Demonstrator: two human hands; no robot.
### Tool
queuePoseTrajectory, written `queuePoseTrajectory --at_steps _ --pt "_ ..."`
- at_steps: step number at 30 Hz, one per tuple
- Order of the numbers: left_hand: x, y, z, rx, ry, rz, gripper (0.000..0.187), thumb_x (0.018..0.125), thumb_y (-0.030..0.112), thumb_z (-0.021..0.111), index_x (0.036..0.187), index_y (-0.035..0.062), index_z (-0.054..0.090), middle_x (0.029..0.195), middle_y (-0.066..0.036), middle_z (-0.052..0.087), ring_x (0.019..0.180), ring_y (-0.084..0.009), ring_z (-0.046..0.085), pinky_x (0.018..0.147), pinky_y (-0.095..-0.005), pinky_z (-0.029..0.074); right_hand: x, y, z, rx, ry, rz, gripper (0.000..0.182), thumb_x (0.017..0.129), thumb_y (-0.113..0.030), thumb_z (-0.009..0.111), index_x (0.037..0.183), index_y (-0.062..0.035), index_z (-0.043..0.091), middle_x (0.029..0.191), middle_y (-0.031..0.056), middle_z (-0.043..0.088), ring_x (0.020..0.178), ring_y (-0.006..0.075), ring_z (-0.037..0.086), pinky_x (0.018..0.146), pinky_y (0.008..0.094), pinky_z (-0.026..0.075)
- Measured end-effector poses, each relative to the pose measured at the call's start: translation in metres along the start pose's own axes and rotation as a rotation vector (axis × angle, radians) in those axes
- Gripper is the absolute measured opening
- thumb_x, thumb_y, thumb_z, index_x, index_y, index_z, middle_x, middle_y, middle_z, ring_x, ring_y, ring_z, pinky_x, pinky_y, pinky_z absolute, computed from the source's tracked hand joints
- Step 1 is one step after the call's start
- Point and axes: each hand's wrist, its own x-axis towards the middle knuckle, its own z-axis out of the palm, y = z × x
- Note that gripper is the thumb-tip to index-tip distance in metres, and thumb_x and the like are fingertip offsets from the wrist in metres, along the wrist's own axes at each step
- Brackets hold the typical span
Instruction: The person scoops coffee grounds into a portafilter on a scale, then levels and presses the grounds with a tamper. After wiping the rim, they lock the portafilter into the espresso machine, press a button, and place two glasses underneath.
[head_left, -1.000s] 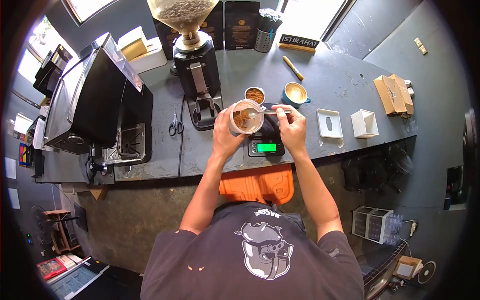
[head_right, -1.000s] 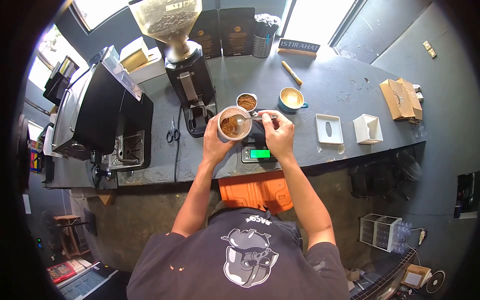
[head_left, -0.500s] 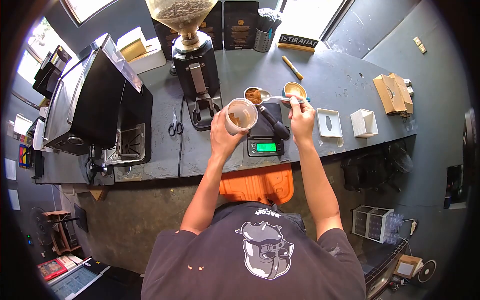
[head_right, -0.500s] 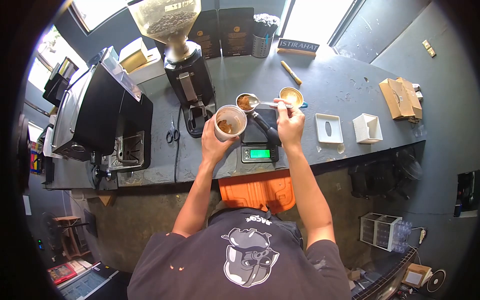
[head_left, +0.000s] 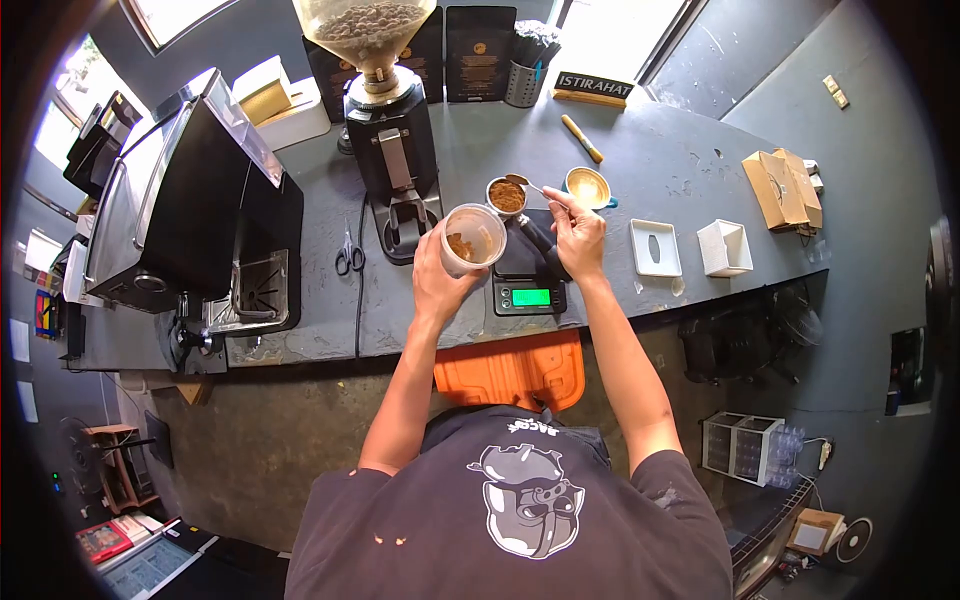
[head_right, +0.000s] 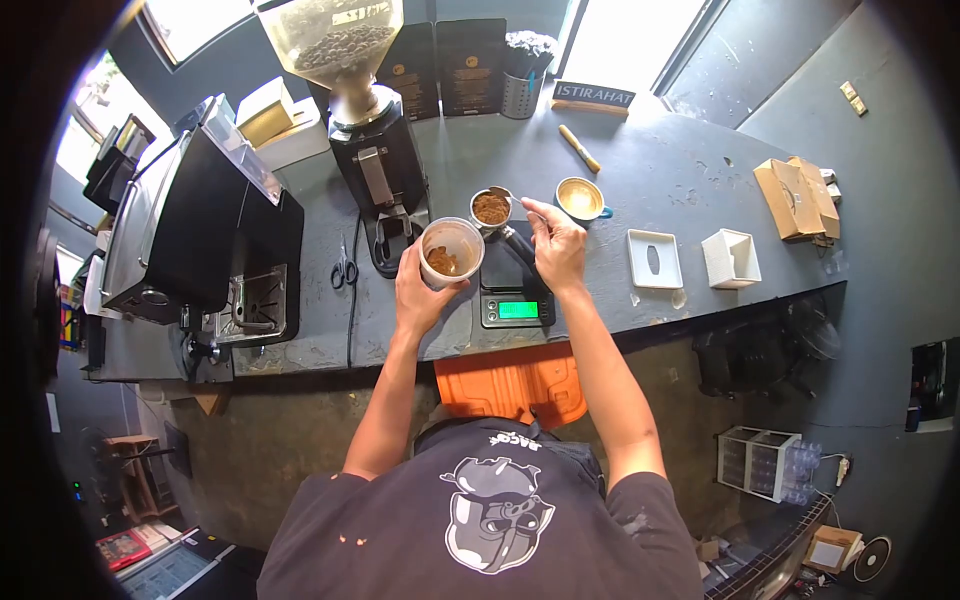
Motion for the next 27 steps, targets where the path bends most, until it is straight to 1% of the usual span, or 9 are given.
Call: queuePoseTrajectory --at_steps 5,8,12,13,16,17,21,25,27 --pt "-0.001 -0.001 0.002 -0.005 -0.004 0.001 0.087 0.060 0.018 0.091 0.137 0.0072 0.052 0.129 -0.014 0.059 0.122 -0.0343 0.055 0.105 -0.0442 0.043 0.001 -0.011 -0.012 0.048 0.070 0.005 0.020 0.097 -0.018 0.066 0.113 -0.0090 0.075 0.071 0.0017 0.066 0.057 0.0055 0.055 0.052 0.0237 0.043" --pt "0.000 0.002 0.001 -0.017 0.005 0.023 0.087 0.060 0.019 0.091 0.137 0.0068 0.052 0.129 -0.014 0.059 0.122 -0.0343 0.055 0.104 -0.0443 0.044 -0.003 -0.027 -0.024 0.216 0.045 -0.002 0.019 0.098 -0.017 0.065 0.112 -0.0091 0.075 0.069 0.0006 0.063 0.058 0.0036 0.053 0.051 0.0222 0.041" --pt "0.001 0.006 0.004 -0.051 0.001 0.058 0.086 0.060 0.018 0.091 0.136 0.0065 0.052 0.129 -0.014 0.059 0.123 -0.0343 0.055 0.104 -0.0440 0.045 -0.012 -0.061 -0.039 0.138 -0.203 -0.099 0.018 0.095 -0.012 0.066 0.110 -0.0064 0.075 0.077 0.0009 0.069 0.063 0.0039 0.053 0.055 0.0220 0.042" --pt "0.001 0.007 0.006 -0.061 -0.004 0.064 0.086 0.060 0.017 0.091 0.136 0.0065 0.052 0.129 -0.014 0.059 0.123 -0.0343 0.055 0.104 -0.0439 0.045 -0.014 -0.063 -0.039 0.082 -0.266 -0.105 0.018 0.093 -0.007 0.065 0.109 -0.0065 0.074 0.088 0.0050 0.073 0.068 0.0105 0.061 0.060 0.0260 0.048" --pt "0.002 0.013 0.009 -0.031 -0.020 0.131 0.087 0.060 0.022 0.094 0.134 0.0034 0.052 0.125 -0.015 0.061 0.119 -0.0314 0.058 0.102 -0.0419 0.047 -0.014 -0.052 -0.025 0.028 -0.261 -0.459 0.020 0.091 -0.004 0.065 0.109 -0.0080 0.074 0.097 0.0102 0.072 0.073 0.0215 0.068 0.066 0.0323 0.053" --pt "0.002 0.012 0.010 -0.028 -0.022 0.148 0.086 0.060 0.020 0.093 0.135 0.0038 0.053 0.126 -0.014 0.060 0.120 -0.0315 0.058 0.102 -0.0419 0.047 -0.019 -0.051 -0.023 -0.046 -0.279 -0.482 0.018 0.090 -0.005 0.064 0.106 -0.0080 0.072 0.100 0.0107 0.071 0.078 0.0300 0.069 0.070 0.0383 0.056" --pt "0.000 0.010 0.013 -0.055 -0.052 0.179 0.084 0.062 0.012 0.088 0.137 0.0064 0.052 0.130 -0.015 0.058 0.122 -0.0335 0.056 0.104 -0.0431 0.046 -0.033 -0.056 -0.011 -0.314 -0.323 -0.473 0.011 0.093 -0.011 0.060 0.099 -0.0080 0.069 0.091 0.0077 0.070 0.079 0.0317 0.069 0.069 0.0400 0.056" --pt "-0.003 0.009 0.011 -0.085 -0.034 0.178 0.087 0.062 0.009 0.087 0.141 0.0080 0.050 0.132 -0.015 0.057 0.124 -0.0347 0.054 0.105 -0.0432 0.045 -0.046 -0.062 -0.006 -0.263 -0.354 -0.306 0.013 0.092 -0.015 0.061 0.098 -0.0057 0.069 0.091 0.0115 0.070 0.078 0.0332 0.069 0.069 0.0409 0.055" --pt "-0.003 0.012 0.011 -0.066 0.000 0.170 0.085 0.061 0.008 0.087 0.138 0.0064 0.051 0.131 -0.015 0.057 0.122 -0.0334 0.056 0.104 -0.0419 0.047 -0.047 -0.060 -0.001 -0.174 -0.338 -0.227 0.014 0.093 -0.014 0.061 0.098 -0.0047 0.071 0.085 0.0118 0.071 0.073 0.0284 0.070 0.065 0.0376 0.055"
